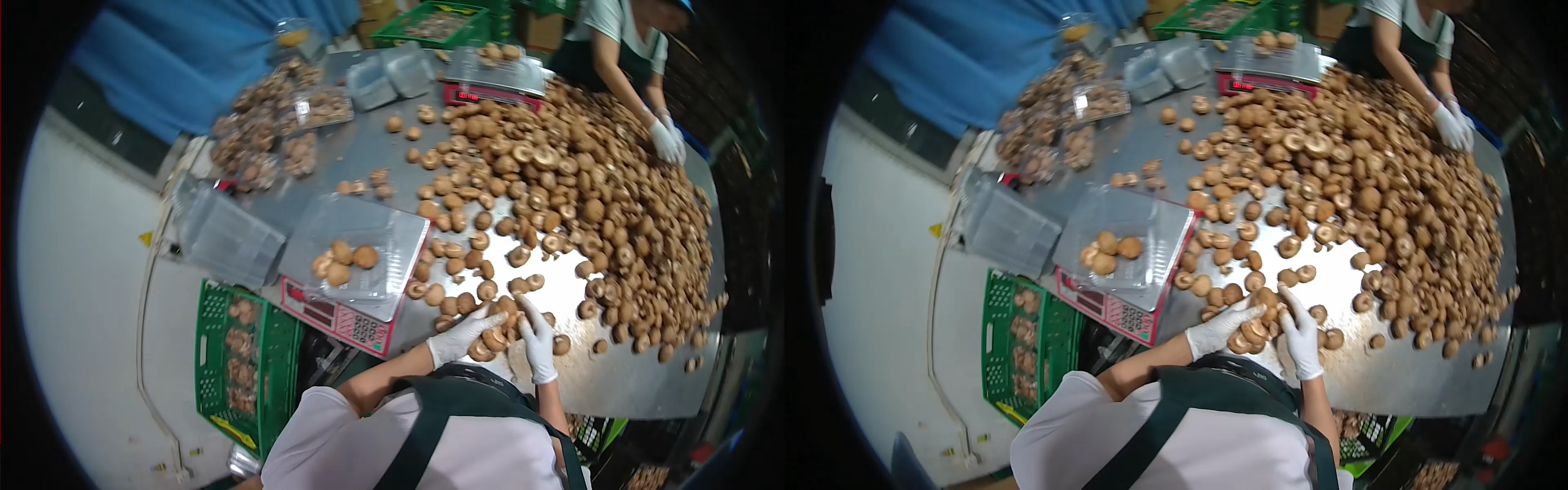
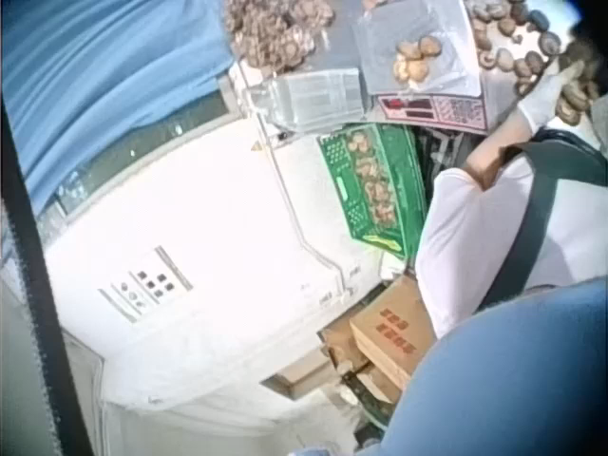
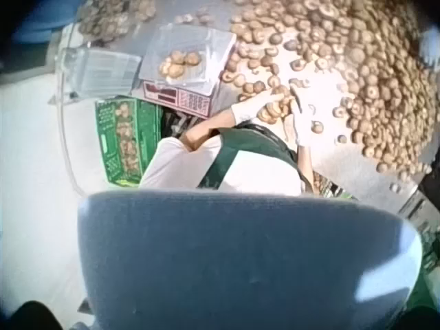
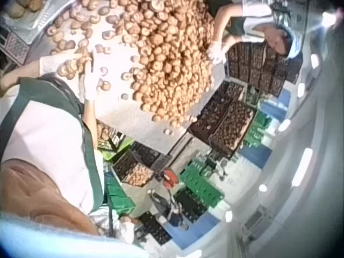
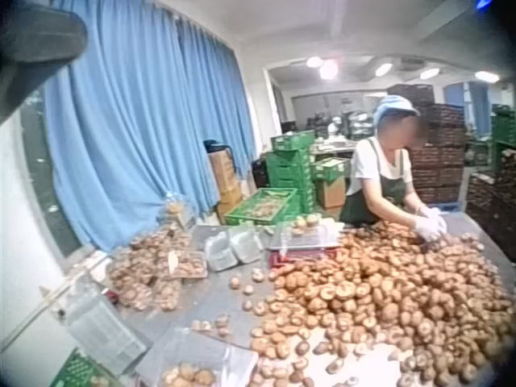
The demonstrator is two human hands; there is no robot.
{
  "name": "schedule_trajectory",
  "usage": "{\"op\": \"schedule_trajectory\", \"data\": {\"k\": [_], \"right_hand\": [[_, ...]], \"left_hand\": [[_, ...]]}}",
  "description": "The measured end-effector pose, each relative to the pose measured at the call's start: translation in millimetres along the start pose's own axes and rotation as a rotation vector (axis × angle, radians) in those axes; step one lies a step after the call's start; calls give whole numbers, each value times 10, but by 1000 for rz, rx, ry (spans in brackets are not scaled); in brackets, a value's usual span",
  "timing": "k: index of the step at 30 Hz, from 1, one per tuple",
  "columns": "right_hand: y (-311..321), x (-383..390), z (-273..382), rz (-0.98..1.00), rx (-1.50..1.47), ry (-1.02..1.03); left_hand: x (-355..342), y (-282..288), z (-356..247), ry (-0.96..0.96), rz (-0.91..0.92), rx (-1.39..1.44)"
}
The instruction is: The person removes plastic containers from bags, sorts mushrooms from a pile on the table, packs the mushrooms into the containers, and weighs them on a digital scale.
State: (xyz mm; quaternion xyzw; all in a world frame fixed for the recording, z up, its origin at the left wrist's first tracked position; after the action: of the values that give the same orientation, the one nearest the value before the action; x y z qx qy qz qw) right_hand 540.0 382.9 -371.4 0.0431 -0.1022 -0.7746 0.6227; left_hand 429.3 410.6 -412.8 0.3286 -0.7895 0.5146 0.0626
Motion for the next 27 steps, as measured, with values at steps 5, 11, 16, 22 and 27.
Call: {"op": "schedule_trajectory", "data": {"k": [5,11,16,22,27], "right_hand": [[16,-80,-104,-55,-98,-36],[113,-97,-193,-51,-95,-84],[121,-45,-223,-24,25,-206],[114,-16,-216,-36,174,-172],[468,23,-367,-229,257,-96]], "left_hand": [[413,79,-686,-327,-90,-251],[1609,70,-2033,-1045,-613,-1286],[1650,388,-2062,-751,-843,-2148],[1690,397,-2048,-772,-759,-2088],[1791,163,-2063,-1182,-866,-1826]]}}
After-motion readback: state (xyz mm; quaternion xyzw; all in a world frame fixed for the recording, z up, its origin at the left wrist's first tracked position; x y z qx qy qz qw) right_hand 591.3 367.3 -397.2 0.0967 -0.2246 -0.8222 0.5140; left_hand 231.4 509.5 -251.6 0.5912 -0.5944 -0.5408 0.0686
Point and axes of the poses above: each hand's wrist, its own x-axis away from the middle knuckle, its own y-axis out of the back of the hand, z = x × y, the point moved 8 cm from there along -x, towards the middle knuckle, and after that the axes turned 5 degrees about x, right-handed, at the moved point
